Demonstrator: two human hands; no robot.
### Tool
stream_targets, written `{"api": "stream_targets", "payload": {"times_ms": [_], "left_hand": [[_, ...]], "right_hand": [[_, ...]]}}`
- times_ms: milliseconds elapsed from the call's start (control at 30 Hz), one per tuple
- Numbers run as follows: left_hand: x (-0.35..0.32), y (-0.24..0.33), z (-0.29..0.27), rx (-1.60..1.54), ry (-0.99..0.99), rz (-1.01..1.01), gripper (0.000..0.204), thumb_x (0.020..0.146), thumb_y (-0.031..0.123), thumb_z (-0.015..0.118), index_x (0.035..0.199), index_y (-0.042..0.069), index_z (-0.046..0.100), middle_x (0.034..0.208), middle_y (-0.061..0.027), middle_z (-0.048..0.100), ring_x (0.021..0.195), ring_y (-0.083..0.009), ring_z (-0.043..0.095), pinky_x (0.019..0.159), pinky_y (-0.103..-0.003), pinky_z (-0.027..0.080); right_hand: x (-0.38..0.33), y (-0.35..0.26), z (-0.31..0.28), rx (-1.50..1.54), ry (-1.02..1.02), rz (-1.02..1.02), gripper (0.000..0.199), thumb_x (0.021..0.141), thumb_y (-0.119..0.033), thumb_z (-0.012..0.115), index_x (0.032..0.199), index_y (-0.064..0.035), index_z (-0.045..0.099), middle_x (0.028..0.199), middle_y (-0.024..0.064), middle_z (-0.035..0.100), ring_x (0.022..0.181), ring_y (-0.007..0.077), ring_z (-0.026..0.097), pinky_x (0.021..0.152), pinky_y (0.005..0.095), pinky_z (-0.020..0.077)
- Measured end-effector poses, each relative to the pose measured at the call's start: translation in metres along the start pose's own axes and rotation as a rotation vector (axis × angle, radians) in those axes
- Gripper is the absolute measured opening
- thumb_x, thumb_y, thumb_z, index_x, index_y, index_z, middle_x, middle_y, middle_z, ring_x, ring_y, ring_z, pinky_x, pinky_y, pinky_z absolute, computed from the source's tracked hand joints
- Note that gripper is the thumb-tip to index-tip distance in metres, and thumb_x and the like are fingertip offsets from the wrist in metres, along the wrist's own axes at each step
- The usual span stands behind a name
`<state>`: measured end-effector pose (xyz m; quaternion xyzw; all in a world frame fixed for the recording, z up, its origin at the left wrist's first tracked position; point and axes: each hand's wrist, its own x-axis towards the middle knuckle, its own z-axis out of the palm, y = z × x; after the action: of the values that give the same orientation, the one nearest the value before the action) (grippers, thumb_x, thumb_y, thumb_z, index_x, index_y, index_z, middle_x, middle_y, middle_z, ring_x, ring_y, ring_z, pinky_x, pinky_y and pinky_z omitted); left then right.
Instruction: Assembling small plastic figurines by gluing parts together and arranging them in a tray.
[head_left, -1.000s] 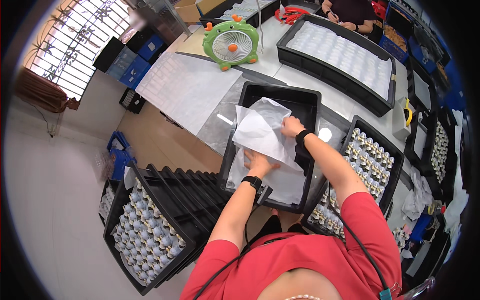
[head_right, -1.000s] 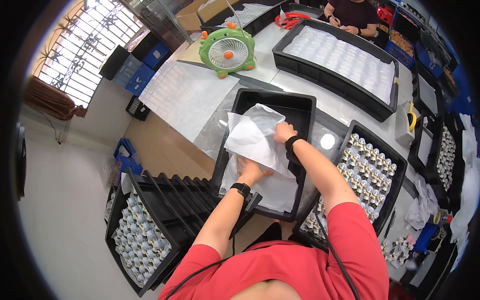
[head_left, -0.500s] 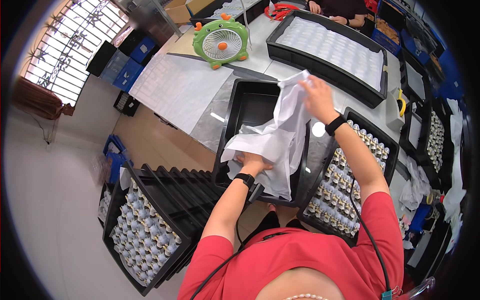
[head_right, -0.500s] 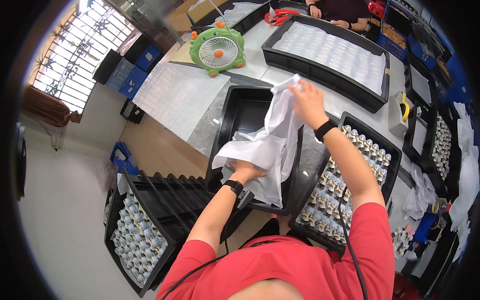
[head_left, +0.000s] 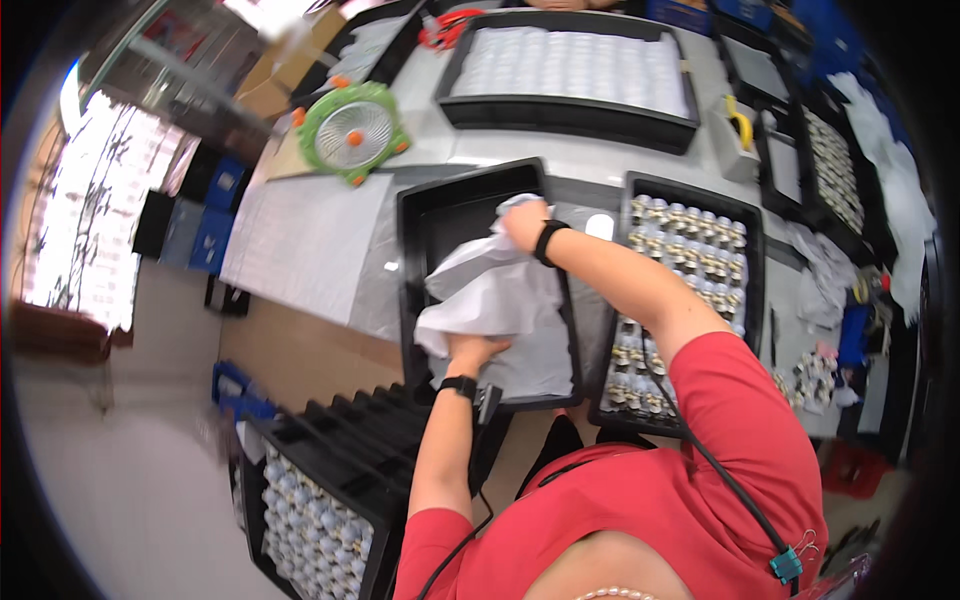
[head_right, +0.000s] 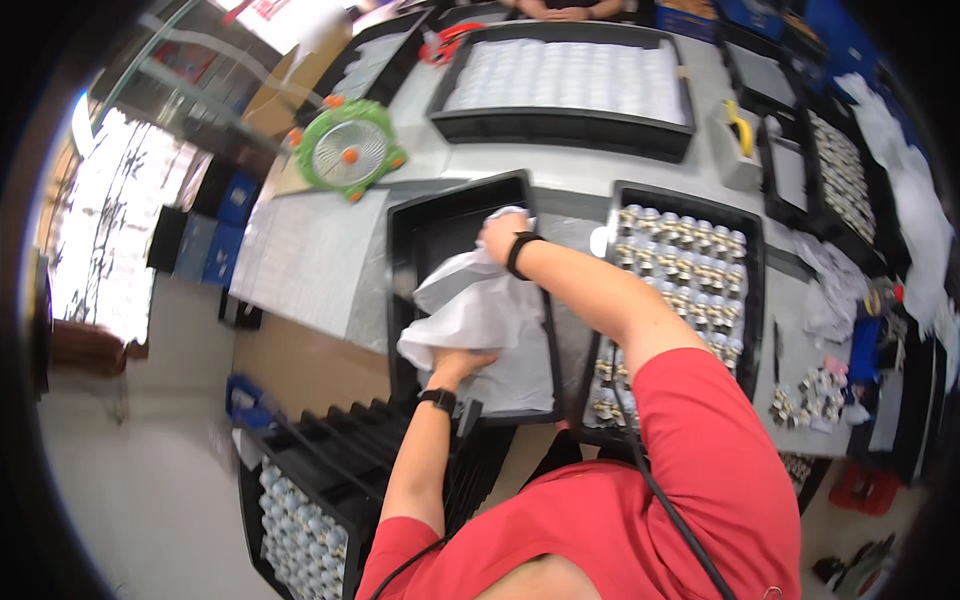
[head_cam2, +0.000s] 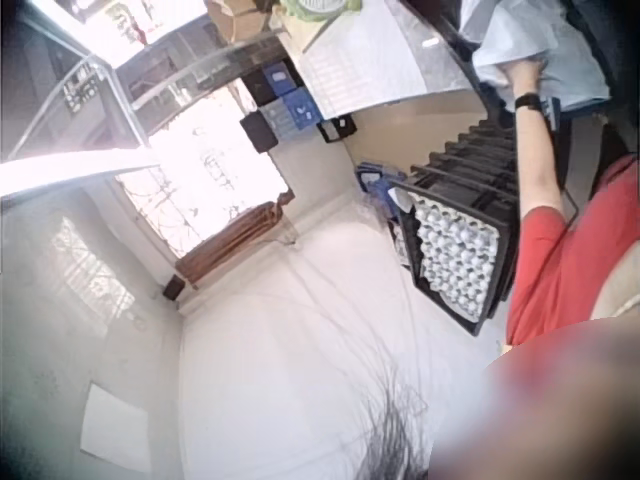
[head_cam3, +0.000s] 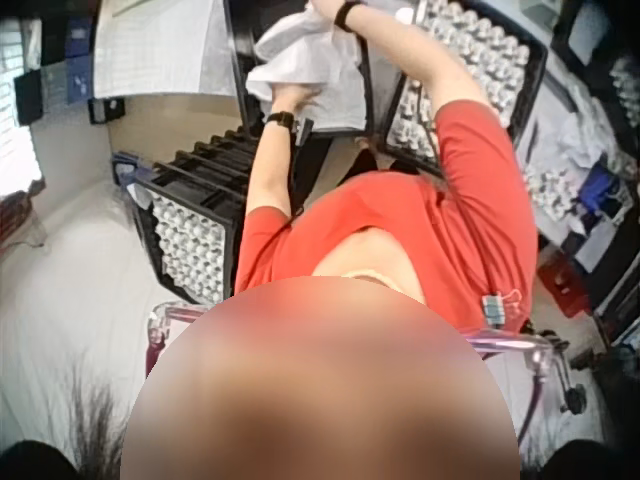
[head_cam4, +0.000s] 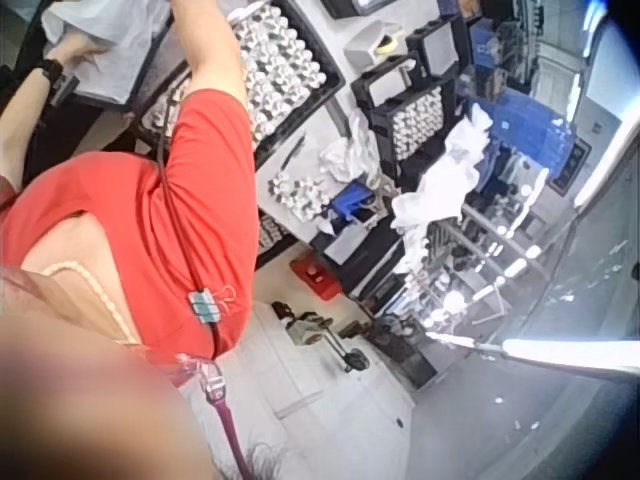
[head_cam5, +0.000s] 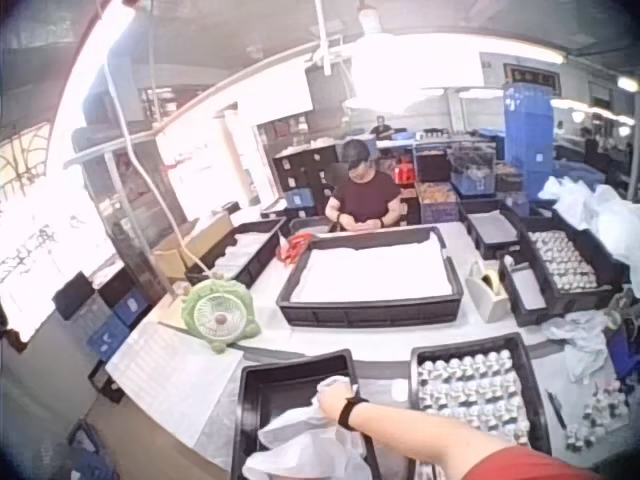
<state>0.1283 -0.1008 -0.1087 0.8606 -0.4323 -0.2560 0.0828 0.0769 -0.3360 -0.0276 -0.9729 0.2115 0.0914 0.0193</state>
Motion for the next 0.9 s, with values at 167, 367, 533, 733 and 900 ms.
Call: {"api": "stream_targets", "payload": {"times_ms": [167,367,533,733,900], "left_hand": [[-0.007,-0.005,-0.011,0.143,-0.057,-0.041,0.099,0.050,0.053,0.075,0.133,0.015,0.037,0.135,-0.0131,0.039,0.128,-0.0319,0.029,0.106,-0.048,0.011],[0.003,-0.002,-0.006,0.174,-0.122,-0.037,0.103,0.051,0.055,0.075,0.136,0.015,0.032,0.136,-0.0133,0.038,0.131,-0.0313,0.024,0.105,-0.050,0.008],[0.014,-0.014,0.003,0.190,-0.176,-0.050,0.102,0.048,0.051,0.080,0.130,0.007,0.039,0.131,-0.0155,0.044,0.127,-0.0303,0.032,0.106,-0.043,0.013],[0.012,-0.006,-0.009,0.074,-0.214,-0.211,0.101,0.049,0.045,0.083,0.127,-0.002,0.039,0.129,-0.0182,0.043,0.122,-0.0287,0.039,0.101,-0.029,0.029],[0.009,0.004,-0.015,-0.034,-0.194,-0.169,0.090,0.052,0.033,0.084,0.123,-0.003,0.042,0.123,-0.0161,0.049,0.115,-0.0273,0.046,0.097,-0.029,0.035]], "right_hand": [[-0.048,0.058,-0.071,0.578,0.314,-0.029,0.026,0.071,-0.016,0.059,0.096,-0.0090,0.058,0.094,0.0142,0.060,0.090,0.0338,0.057,0.075,0.0408,0.0458],[-0.193,0.255,0.004,1.292,0.529,0.204,0.046,0.073,-0.013,0.063,0.116,-0.0019,0.050,0.108,0.0090,0.057,0.097,0.0181,0.055,0.082,0.0276,0.0445],[-0.388,0.386,0.094,0.570,1.358,1.195,0.035,0.069,0.002,0.050,0.102,-0.0052,0.059,0.097,0.0149,0.058,0.098,0.0313,0.054,0.084,0.0355,0.0425],[-0.429,0.397,0.111,-0.220,0.962,1.427,0.040,0.071,-0.008,0.057,0.111,-0.0093,0.055,0.130,0.0130,0.038,0.109,0.0313,0.043,0.088,0.0387,0.0367],[-0.424,0.436,0.156,-0.338,0.536,1.462,0.043,0.076,-0.020,0.054,0.115,0.0004,0.052,0.130,0.0111,0.041,0.109,0.0311,0.041,0.087,0.0413,0.0340]]}}
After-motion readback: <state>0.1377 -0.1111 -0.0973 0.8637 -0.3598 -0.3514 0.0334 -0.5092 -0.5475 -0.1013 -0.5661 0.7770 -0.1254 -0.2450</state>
